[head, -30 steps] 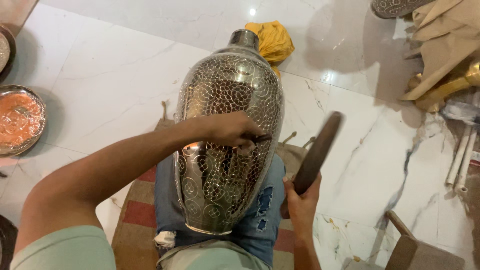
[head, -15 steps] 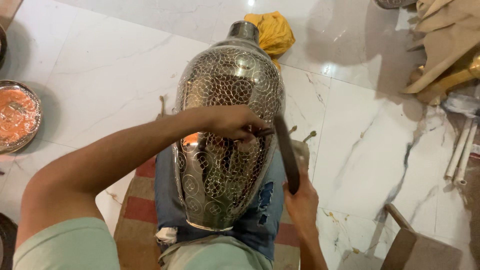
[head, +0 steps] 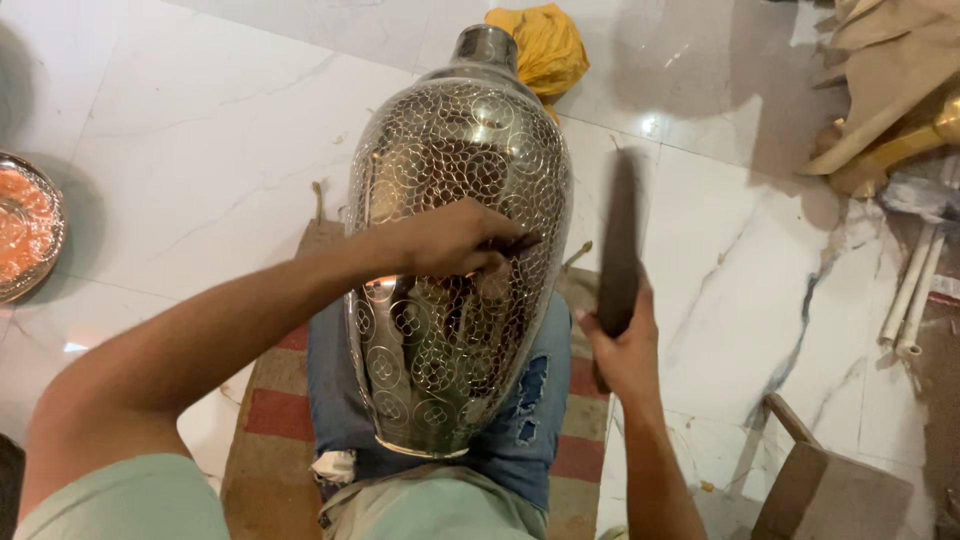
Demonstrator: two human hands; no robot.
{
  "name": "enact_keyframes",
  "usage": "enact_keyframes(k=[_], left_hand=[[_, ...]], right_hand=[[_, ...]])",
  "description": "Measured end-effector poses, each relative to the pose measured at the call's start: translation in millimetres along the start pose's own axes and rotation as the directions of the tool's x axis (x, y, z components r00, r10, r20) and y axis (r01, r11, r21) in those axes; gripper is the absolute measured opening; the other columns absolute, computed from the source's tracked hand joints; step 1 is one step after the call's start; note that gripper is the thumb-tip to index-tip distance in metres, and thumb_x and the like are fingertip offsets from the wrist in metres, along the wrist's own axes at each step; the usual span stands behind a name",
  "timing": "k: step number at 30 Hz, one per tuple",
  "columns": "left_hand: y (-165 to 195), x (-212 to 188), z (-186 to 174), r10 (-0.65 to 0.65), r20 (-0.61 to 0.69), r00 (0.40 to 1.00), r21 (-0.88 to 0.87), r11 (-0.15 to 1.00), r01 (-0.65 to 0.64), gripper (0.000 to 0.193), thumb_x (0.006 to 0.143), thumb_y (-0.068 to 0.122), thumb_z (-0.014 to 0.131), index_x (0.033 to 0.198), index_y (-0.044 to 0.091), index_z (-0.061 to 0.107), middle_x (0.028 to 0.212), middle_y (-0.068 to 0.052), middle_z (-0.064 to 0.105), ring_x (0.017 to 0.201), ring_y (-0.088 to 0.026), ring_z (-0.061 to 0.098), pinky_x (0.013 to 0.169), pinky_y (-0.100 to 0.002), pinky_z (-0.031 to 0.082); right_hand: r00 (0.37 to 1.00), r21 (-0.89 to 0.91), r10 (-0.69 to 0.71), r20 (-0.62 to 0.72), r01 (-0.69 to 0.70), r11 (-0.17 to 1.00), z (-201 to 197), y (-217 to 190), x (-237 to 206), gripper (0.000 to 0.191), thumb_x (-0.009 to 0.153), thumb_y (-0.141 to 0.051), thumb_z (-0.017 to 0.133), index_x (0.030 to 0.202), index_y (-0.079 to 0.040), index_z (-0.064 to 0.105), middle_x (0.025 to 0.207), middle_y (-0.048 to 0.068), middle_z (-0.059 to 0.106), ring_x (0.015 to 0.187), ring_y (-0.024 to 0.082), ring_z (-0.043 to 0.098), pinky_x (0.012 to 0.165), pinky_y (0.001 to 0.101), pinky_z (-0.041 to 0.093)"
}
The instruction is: The person sits on the floor with a large brass vase held between their legs and engraves a decorative pattern into its surface. They hold a chisel against the metal with one hand and strike it with a wooden mallet held in the other hand, repositioning the chisel repeatedly across the vase surface.
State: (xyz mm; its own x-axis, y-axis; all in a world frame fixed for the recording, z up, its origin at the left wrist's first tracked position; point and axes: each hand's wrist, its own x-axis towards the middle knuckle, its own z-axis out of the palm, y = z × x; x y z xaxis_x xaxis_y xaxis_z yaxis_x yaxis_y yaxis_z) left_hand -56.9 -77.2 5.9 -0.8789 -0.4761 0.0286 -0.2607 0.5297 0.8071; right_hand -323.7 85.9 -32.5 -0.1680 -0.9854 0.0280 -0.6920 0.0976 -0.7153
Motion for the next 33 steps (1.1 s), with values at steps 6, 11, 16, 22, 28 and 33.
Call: enact_keyframes(k=[6, 11, 16, 22, 28, 33], left_hand=[[12, -28, 14, -0.184, -0.264, 0.947, -0.087, 0.982, 0.166, 0.038, 0.091, 0.013, 0.064, 0.126, 0.000, 0.066, 0.092, -0.013, 0.075, 0.074, -0.025, 0.073, 0.071, -0.040, 0.058], [21, -42, 25, -0.394, -0.327, 0.859, -0.258, 0.911, 0.320, 0.034, 0.095, 0.019, 0.063, 0.125, 0.004, 0.066, 0.094, -0.011, 0.076, 0.073, -0.022, 0.075, 0.068, -0.037, 0.061], [22, -46, 34, -0.360, -0.454, 0.815, -0.300, 0.923, 0.241, 0.027, 0.099, 0.022, 0.070, 0.113, -0.001, 0.067, 0.096, -0.013, 0.079, 0.085, -0.023, 0.077, 0.077, -0.039, 0.059], [24, -46, 38, -0.298, -0.568, 0.767, -0.244, 0.951, 0.188, 0.045, 0.094, 0.023, 0.069, 0.133, 0.002, 0.061, 0.111, -0.016, 0.073, 0.091, -0.024, 0.074, 0.077, -0.038, 0.060], [25, -39, 23, -0.434, -0.333, 0.837, -0.226, 0.899, 0.376, 0.040, 0.093, 0.022, 0.070, 0.129, 0.007, 0.066, 0.101, -0.013, 0.077, 0.078, -0.024, 0.074, 0.072, -0.038, 0.059], [12, -33, 12, -0.337, -0.222, 0.915, -0.141, 0.940, 0.312, 0.037, 0.095, 0.021, 0.066, 0.130, 0.009, 0.069, 0.101, -0.014, 0.080, 0.076, -0.020, 0.075, 0.075, -0.037, 0.059]], right_hand=[[0.942, -0.210, -0.292, 0.168, 0.323, 0.923, -49, -45, 63, 0.075, 0.084, -0.012, 0.078, 0.153, -0.012, 0.046, 0.112, 0.025, 0.072, 0.098, 0.040, 0.071, 0.082, 0.0457, 0.057], [0.954, -0.163, -0.189, 0.231, 0.229, 0.960, -56, -90, 87, 0.077, 0.087, -0.020, 0.077, 0.155, -0.017, 0.040, 0.104, 0.017, 0.072, 0.083, 0.034, 0.074, 0.077, 0.0439, 0.059], [0.882, -0.492, -0.273, 0.385, 0.446, 0.748, -57, -103, 92, 0.079, 0.086, -0.015, 0.078, 0.155, -0.028, 0.042, 0.104, 0.012, 0.075, 0.086, 0.034, 0.074, 0.073, 0.0464, 0.058], [0.960, -0.006, -0.243, 0.140, 0.246, 0.969, -54, -100, 102, 0.085, 0.091, -0.020, 0.077, 0.158, -0.022, 0.026, 0.101, 0.010, 0.072, 0.090, 0.030, 0.076, 0.080, 0.0429, 0.060], [0.878, -0.376, -0.293, 0.380, 0.435, 0.818, -56, -99, 84, 0.086, 0.085, -0.010, 0.073, 0.158, -0.029, 0.033, 0.112, 0.016, 0.073, 0.087, 0.037, 0.074, 0.078, 0.0474, 0.059], [0.916, -0.132, -0.316, 0.248, 0.355, 0.925, -45, -88, 69, 0.085, 0.083, -0.015, 0.074, 0.157, -0.024, 0.033, 0.108, 0.021, 0.071, 0.090, 0.038, 0.073, 0.077, 0.0479, 0.058]])
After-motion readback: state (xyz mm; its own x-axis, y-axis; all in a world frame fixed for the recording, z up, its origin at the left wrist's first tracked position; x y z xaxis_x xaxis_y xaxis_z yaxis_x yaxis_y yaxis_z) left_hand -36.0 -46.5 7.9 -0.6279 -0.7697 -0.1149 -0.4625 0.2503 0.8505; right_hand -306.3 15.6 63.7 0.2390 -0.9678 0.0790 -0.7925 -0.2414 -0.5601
